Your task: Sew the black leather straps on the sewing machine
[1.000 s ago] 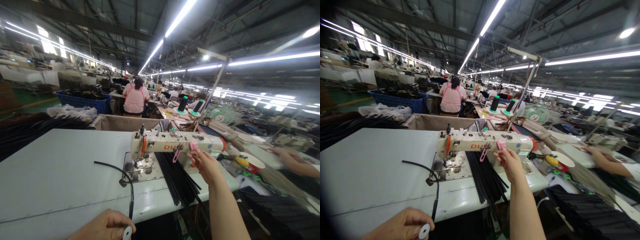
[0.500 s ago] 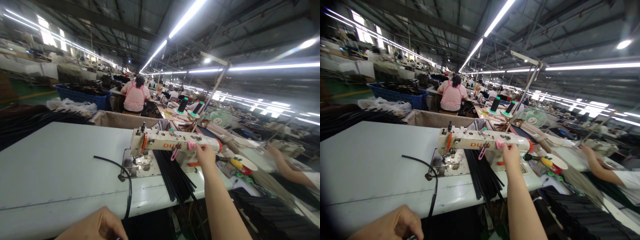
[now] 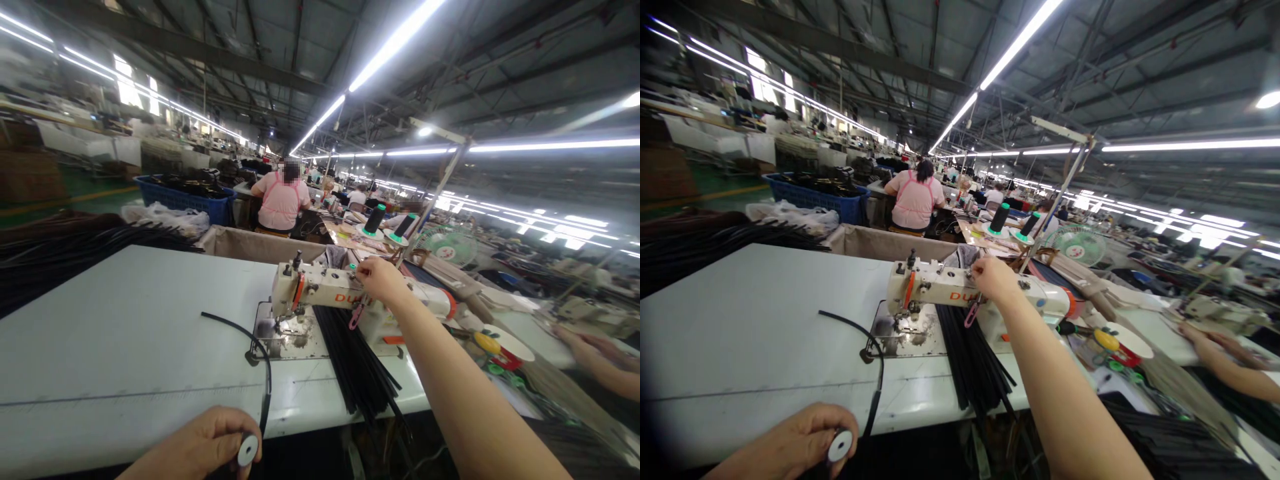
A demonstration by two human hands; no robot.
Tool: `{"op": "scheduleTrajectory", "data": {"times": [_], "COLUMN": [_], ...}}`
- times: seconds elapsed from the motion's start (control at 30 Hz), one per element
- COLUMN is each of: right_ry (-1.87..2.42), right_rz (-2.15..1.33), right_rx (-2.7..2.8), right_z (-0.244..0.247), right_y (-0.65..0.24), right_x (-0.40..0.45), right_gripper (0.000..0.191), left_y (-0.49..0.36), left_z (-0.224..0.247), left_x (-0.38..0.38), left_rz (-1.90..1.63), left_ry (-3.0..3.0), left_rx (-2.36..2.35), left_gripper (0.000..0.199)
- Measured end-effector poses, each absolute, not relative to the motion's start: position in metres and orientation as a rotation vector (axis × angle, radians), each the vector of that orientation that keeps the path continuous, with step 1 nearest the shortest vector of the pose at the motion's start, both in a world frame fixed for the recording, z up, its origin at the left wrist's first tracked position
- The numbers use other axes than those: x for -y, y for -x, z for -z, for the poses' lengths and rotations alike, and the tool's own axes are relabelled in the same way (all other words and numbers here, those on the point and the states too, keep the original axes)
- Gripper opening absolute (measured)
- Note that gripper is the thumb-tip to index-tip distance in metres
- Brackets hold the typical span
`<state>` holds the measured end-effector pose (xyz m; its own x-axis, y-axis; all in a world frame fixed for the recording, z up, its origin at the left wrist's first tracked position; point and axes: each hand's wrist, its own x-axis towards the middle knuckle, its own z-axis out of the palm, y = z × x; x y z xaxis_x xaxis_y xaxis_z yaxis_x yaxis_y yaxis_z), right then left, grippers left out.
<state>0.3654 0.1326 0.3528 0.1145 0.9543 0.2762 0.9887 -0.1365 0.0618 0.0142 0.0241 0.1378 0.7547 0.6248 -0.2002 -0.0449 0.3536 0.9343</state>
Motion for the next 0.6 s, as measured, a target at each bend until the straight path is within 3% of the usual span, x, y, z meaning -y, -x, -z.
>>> {"op": "scheduleTrajectory", "data": {"times": [0.1,0.23,0.4,0.6], "right_ry": [2.339,2.445,2.496,2.466], "right_rz": [0.411,0.315,0.254,0.198], "right_rx": [1.879,1.914,1.932,2.044], "right_z": [-0.357,-0.364,-0.369,-0.372], "right_y": [-0.371,-0.375,-0.374,-0.373], "right_x": [-0.142,-0.151,-0.158,-0.16], "right_gripper": [0.025,0.011,0.027,0.024], "left_y": [-0.021,-0.029,-0.037,-0.049], "left_z": [-0.14,-0.14,-0.135,-0.142], "left_x": [-0.025,-0.027,-0.029,-0.03], "left_rz": [-0.571,-0.671,-0.824,-0.906], "left_ry": [-1.095,-0.919,-0.736,-0.673], "left_rx": [-0.573,-0.607,-0.63,-0.63], "left_gripper": [0.054,0.045,0.047,0.052]}}
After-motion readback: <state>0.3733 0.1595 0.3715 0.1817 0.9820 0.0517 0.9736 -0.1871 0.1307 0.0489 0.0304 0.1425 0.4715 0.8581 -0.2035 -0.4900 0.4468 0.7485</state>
